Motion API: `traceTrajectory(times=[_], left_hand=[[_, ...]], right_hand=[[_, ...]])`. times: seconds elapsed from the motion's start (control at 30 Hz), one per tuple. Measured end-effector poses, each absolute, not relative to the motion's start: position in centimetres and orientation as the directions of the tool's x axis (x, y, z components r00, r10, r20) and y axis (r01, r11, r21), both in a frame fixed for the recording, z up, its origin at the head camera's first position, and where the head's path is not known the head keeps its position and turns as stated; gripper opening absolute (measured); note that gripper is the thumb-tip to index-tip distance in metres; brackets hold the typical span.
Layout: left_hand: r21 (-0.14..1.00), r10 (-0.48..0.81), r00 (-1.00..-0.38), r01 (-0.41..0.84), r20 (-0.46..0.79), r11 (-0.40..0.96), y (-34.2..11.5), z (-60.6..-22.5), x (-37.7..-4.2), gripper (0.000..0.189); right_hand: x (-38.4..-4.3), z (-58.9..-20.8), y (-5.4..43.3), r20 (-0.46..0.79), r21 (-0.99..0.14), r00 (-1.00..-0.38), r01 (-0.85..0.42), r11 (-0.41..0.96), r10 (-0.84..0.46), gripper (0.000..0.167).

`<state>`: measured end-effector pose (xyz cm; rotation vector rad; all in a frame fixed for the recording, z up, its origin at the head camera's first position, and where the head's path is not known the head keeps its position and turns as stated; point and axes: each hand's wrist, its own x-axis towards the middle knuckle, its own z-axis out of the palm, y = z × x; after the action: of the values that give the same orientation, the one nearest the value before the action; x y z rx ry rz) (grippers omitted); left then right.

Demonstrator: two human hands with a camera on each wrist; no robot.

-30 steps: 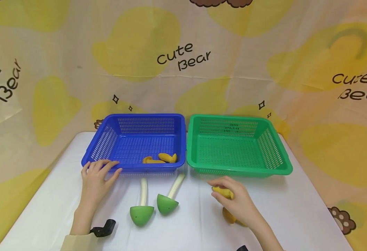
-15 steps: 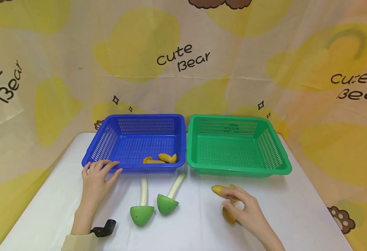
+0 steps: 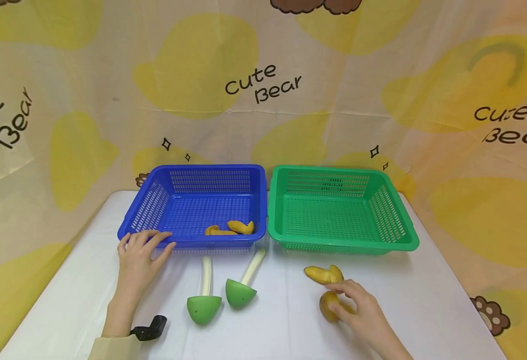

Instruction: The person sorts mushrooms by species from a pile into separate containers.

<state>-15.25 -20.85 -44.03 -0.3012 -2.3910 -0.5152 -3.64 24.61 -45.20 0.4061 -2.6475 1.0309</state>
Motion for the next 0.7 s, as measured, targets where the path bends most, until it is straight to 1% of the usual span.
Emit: traceTrajectory(times=[0.13,0.3,0.43,0.53,0.6,0.7], left_hand=[[0.281,0.083,-0.750,0.345,0.657,0.896,-20.9,-44.1,-15.3,0.025],[0.282,0.083,-0.751,0.344,0.655,0.896,-20.9,-44.1,-15.3,0.025],[0.284,0.083,-0.755,0.343,0.650,0.896,-20.9,-44.1,-15.3,0.025],[0.283,0.084,-0.751,0.346,0.654,0.895,-20.9,-44.2,-15.3,0.025],[0.282,0.083,-0.749,0.348,0.658,0.894,-20.9,-44.2,-15.3,0.025],[0.281,0.083,-0.748,0.346,0.659,0.895,-20.9,-44.2,-15.3,0.025]], right_hand=[[-3.6,-46.0,25.0,0.336,-0.625,-0.926,-0.358,0.694,-0.174,0.037],[-3.6,-46.5,25.1,0.342,-0.612,-0.922,-0.366,0.702,-0.182,0.040],[-3.4,-46.4,24.9,0.274,-0.614,-0.946,-0.311,0.725,-0.174,0.041],[-3.3,-46.4,24.8,0.216,-0.613,-0.961,-0.270,0.743,-0.171,0.046],[-3.2,-46.5,24.8,0.200,-0.611,-0.964,-0.261,0.747,-0.174,0.049],[-3.2,-46.7,24.7,0.206,-0.597,-0.961,-0.271,0.755,-0.182,0.053]])
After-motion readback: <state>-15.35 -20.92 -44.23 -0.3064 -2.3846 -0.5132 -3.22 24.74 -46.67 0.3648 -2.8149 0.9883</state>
